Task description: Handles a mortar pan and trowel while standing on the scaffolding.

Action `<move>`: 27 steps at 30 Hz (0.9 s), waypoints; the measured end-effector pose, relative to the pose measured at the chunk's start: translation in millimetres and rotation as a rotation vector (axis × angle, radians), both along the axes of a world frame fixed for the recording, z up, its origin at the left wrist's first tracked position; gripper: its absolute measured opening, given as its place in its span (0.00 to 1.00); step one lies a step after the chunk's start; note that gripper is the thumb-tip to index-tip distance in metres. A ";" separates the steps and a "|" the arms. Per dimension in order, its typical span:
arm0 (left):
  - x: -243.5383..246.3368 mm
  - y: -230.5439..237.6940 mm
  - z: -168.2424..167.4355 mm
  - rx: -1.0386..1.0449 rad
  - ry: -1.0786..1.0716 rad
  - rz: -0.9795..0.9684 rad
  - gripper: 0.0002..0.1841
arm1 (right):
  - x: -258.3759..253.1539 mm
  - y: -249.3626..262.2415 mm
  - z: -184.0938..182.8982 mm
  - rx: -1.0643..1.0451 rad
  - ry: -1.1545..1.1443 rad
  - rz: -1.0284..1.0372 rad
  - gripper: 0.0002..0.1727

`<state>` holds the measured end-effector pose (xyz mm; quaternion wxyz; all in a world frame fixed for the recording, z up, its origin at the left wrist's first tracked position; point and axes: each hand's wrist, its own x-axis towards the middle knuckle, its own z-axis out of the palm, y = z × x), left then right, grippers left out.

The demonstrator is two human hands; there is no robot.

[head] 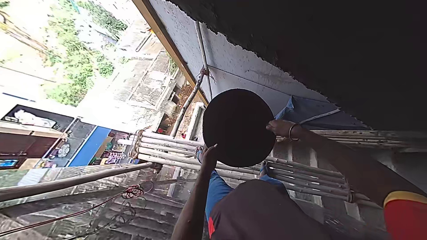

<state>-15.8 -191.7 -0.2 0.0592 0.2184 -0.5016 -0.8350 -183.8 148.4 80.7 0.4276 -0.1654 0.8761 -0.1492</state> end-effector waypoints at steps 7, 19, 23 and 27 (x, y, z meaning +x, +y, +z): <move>-22.6 13.2 -1.0 -0.035 0.057 -0.068 0.28 | 28.6 11.9 -45.5 -0.117 -0.496 -0.143 0.24; -2.9 39.9 -21.7 -0.069 -0.064 -0.114 0.26 | 68.2 -51.2 -88.4 -0.776 -0.963 -0.313 0.25; 20.8 36.3 -23.7 0.109 -0.085 0.002 0.30 | 61.9 -60.8 -31.8 -0.639 -0.187 -0.106 0.21; 29.5 27.1 -38.5 0.183 -0.093 0.061 0.32 | 62.5 -65.8 -30.9 -0.226 0.316 0.198 0.29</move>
